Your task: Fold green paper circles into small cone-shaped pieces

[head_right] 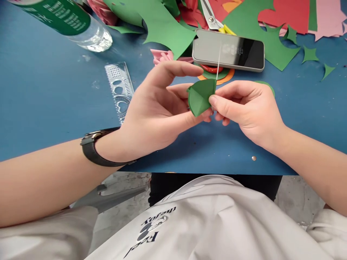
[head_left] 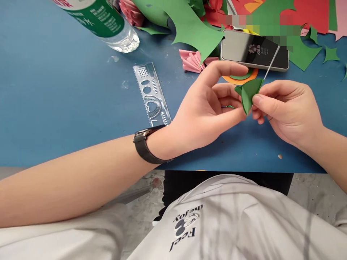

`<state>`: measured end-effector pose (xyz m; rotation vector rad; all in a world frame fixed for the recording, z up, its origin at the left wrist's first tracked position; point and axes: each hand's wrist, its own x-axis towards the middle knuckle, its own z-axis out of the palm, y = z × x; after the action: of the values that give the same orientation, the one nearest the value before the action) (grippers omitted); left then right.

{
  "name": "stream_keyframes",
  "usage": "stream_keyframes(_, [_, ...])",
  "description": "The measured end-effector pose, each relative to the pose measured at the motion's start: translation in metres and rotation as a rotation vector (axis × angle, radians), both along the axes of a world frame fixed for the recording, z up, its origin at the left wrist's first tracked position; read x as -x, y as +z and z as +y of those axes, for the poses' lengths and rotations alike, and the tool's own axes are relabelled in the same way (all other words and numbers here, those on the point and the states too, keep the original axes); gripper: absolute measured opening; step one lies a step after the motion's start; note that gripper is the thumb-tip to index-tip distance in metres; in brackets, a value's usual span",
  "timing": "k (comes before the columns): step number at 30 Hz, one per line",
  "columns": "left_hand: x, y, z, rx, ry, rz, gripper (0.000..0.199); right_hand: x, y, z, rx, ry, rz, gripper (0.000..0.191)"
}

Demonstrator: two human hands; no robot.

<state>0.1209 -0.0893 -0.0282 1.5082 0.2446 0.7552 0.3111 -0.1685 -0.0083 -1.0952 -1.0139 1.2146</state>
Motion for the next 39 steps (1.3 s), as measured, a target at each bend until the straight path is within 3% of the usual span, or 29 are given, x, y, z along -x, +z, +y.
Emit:
stream_keyframes(6, [-0.006,-0.008,-0.008,-0.073,0.185,-0.116,0.049,0.016,-0.004,0.000,-0.070,-0.127,0.055,0.012])
stream_keyframes(13, [-0.010,-0.009,-0.009,-0.040,0.319,-0.110,0.038,0.024,-0.009,-0.001,-0.145,-0.122,0.033,0.012])
stream_keyframes(18, [-0.013,-0.018,-0.006,-0.059,0.282,-0.202,0.037,0.023,-0.010,-0.002,-0.094,-0.099,0.080,0.016])
stream_keyframes(26, [-0.011,-0.019,-0.004,-0.070,0.252,-0.076,0.046,0.018,-0.006,0.000,-0.057,-0.138,0.145,0.014])
stream_keyframes(29, [-0.014,-0.021,-0.006,-0.122,0.291,-0.230,0.049,0.018,-0.010,0.002,-0.035,-0.143,0.166,0.015])
stream_keyframes(33, [-0.019,-0.023,-0.009,-0.117,0.345,-0.195,0.042,0.017,-0.014,0.003,-0.039,-0.138,0.185,0.016])
stream_keyframes(39, [-0.020,-0.025,-0.008,-0.229,0.337,-0.225,0.047,0.017,-0.013,0.002,-0.025,-0.132,0.193,0.017])
